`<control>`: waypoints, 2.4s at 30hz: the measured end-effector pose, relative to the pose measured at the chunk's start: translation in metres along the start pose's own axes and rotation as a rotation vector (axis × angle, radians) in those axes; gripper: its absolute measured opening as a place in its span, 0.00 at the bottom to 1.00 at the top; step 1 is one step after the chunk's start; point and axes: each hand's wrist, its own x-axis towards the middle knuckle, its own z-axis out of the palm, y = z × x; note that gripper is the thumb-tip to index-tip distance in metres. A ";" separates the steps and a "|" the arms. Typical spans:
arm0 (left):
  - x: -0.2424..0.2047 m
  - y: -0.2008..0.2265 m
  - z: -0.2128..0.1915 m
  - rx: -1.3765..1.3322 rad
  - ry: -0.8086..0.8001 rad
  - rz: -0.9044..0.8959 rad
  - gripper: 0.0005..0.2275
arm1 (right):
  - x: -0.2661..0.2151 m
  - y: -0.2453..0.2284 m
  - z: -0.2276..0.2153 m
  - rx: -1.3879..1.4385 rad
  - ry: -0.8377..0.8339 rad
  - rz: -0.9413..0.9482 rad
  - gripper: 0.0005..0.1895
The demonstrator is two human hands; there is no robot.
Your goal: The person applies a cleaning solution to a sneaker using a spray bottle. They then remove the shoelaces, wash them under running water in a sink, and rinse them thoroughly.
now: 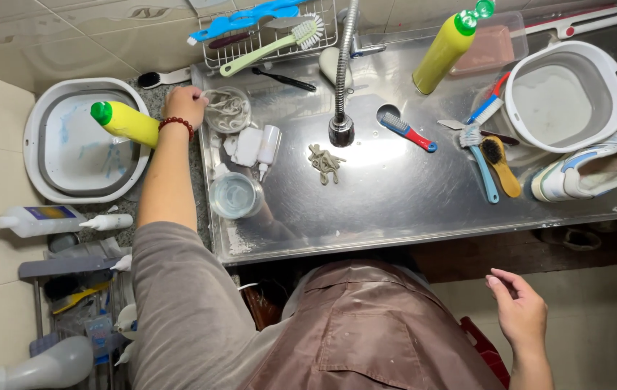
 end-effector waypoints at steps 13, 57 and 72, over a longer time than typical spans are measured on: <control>-0.016 0.008 0.001 0.237 0.097 0.190 0.07 | 0.009 0.004 0.005 -0.164 0.002 -0.041 0.17; -0.012 0.002 -0.011 -0.462 0.056 0.438 0.05 | 0.031 0.004 0.019 -0.194 -0.094 -0.133 0.17; -0.021 0.026 -0.042 -0.884 -0.120 0.410 0.02 | 0.046 -0.005 0.021 -0.210 -0.129 -0.169 0.17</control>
